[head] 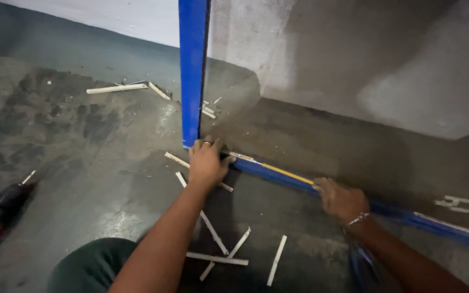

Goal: The person sits on the floor and fits white plastic spline strips into the groove of a blue window screen frame. They use a screwdriver to press the strips into the channel along the frame edges and pull out old or excess strip pieces by hand.

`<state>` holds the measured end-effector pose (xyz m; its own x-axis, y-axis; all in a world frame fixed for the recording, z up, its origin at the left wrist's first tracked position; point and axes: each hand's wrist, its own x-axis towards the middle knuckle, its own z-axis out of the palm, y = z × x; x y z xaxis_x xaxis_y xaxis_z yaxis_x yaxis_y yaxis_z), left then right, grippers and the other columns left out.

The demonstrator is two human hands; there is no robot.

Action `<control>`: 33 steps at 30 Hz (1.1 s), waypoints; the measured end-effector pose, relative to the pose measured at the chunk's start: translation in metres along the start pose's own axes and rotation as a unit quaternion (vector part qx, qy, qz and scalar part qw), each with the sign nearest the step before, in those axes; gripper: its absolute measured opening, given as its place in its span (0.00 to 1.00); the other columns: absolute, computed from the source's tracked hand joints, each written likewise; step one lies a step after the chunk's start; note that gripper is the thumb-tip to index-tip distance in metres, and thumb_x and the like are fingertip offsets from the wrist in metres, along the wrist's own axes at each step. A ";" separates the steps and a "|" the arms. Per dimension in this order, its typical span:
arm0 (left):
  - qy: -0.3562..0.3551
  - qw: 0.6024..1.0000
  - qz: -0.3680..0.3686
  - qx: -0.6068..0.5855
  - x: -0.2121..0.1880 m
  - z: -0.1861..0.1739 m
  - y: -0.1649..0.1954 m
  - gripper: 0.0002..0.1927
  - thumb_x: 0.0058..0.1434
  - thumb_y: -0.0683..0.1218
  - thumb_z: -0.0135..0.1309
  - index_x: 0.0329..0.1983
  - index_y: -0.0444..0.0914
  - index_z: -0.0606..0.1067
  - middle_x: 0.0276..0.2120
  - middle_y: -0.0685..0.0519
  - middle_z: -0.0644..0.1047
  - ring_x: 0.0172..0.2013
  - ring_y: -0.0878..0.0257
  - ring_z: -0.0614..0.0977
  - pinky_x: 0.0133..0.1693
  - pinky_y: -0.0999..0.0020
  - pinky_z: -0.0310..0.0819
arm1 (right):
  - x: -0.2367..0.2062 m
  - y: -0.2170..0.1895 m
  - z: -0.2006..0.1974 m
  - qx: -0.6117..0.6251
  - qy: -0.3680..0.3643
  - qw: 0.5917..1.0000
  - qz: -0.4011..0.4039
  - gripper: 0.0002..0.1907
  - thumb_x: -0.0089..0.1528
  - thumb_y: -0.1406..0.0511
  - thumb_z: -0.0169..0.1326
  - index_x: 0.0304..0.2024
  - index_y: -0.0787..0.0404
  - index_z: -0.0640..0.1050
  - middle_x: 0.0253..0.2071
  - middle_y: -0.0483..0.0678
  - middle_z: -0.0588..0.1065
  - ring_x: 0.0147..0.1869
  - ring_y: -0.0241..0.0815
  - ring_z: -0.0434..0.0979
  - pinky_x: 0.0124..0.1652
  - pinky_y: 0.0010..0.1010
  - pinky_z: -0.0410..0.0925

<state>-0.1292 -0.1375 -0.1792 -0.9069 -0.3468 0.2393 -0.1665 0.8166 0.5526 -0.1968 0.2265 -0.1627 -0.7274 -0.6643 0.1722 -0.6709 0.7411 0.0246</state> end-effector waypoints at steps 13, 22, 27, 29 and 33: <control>-0.048 0.999 -0.019 0.019 0.001 -0.008 0.006 0.21 0.54 0.57 0.65 0.47 0.45 0.77 0.50 0.48 0.76 0.57 0.45 0.71 0.57 0.48 0.63 | -0.020 -0.004 0.027 -0.130 0.091 0.987 -0.013 0.13 0.64 0.62 0.52 0.49 0.57 0.77 0.42 0.51 0.81 0.36 0.49 0.82 0.29 0.43 0.74; -0.007 0.999 0.019 0.041 -0.003 -0.009 0.005 0.25 0.53 0.56 0.65 0.51 0.44 0.76 0.54 0.46 0.73 0.57 0.43 0.71 0.56 0.47 0.63 | 0.017 -0.018 -0.049 -0.102 -0.217 0.968 0.070 0.21 0.66 0.57 0.43 0.61 0.45 0.73 0.40 0.54 0.81 0.41 0.55 0.83 0.40 0.48 0.74; -0.017 0.999 0.014 0.041 0.001 -0.011 0.006 0.26 0.53 0.57 0.65 0.53 0.43 0.75 0.55 0.46 0.73 0.58 0.44 0.70 0.56 0.47 0.62 | 0.086 -0.073 -0.169 -0.185 -0.314 0.929 0.060 0.14 0.65 0.58 0.48 0.46 0.49 0.82 0.45 0.52 0.81 0.49 0.51 0.83 0.47 0.44 0.76; -0.035 0.998 0.010 0.047 0.003 -0.013 0.007 0.26 0.55 0.58 0.65 0.53 0.44 0.75 0.55 0.46 0.73 0.58 0.44 0.70 0.56 0.46 0.62 | 0.116 -0.106 -0.197 -0.227 -0.278 0.933 -0.011 0.13 0.64 0.60 0.49 0.40 0.53 0.84 0.43 0.51 0.82 0.47 0.51 0.84 0.45 0.43 0.77; -0.052 0.998 -0.016 0.023 0.008 -0.012 0.009 0.27 0.53 0.57 0.66 0.54 0.47 0.76 0.55 0.49 0.73 0.58 0.46 0.70 0.58 0.48 0.61 | 0.173 -0.162 -0.231 -0.272 -0.226 0.931 -0.090 0.12 0.65 0.62 0.50 0.39 0.53 0.85 0.39 0.50 0.82 0.45 0.51 0.85 0.42 0.42 0.77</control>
<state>-0.1333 -0.1386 -0.1626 -0.9357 -0.3255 0.1360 -0.2119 0.8267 0.5212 -0.1805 0.0142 0.0907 -0.6796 -0.6640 -0.3117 -0.7045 0.4726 0.5295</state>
